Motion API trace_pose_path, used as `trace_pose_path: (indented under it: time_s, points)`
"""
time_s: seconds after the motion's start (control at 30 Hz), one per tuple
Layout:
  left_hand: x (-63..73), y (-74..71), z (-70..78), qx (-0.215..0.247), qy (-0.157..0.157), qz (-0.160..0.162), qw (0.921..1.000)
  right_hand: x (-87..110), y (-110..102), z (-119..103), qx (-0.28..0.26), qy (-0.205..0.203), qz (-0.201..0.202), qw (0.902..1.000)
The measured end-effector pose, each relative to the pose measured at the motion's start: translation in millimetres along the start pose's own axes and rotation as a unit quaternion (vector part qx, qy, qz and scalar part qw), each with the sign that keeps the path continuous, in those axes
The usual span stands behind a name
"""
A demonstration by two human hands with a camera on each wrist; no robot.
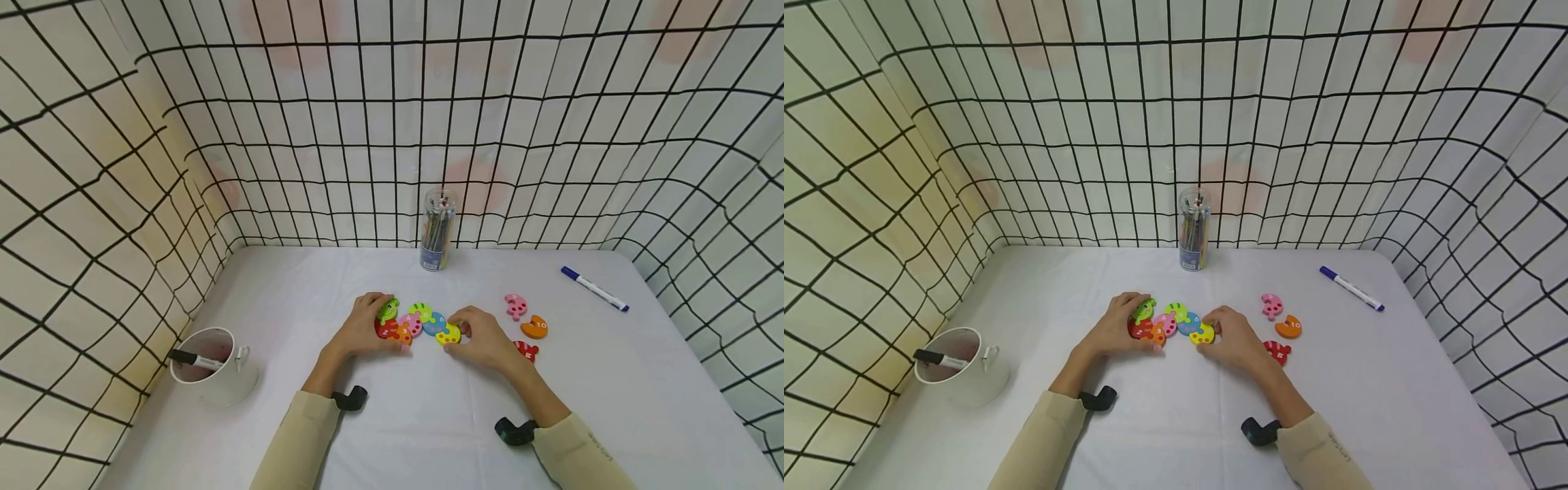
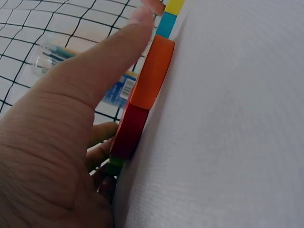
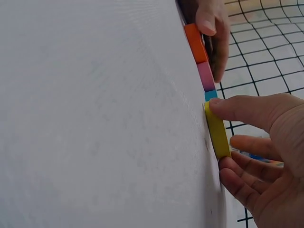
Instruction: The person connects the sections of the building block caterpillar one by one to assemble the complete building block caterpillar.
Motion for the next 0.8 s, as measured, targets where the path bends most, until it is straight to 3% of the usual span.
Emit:
trace_pose_path:
  time_s: [0.27,0.57,0.8]
  points:
    - [-0.1,1.3,-1.2,-0.001,-0.008,0.0,1.0,12.8,-14.8,2.7,-0.014,0.0,0.019,0.9997]
    - [-1.4,0.2,1.3,0.02,-0.023,0.004,0.9995,42.6,-49.7,26.3,0.001,0.0,0.05,0.9988]
    - [-0.6,-0.1,0.5,0.01,-0.026,0.002,0.9996,59.4,-73.1,43.1,0.021,-0.007,0.068,0.9974]
Point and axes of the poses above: each hand's wrist, its own x-axis away from the middle knuckle, its own y-axis out of the palm, z = x × y, the point moved 4 cm from there along -x, towards the middle knuckle, and after that the axes turned 14 degrees about -x, right-handed, at the moved point
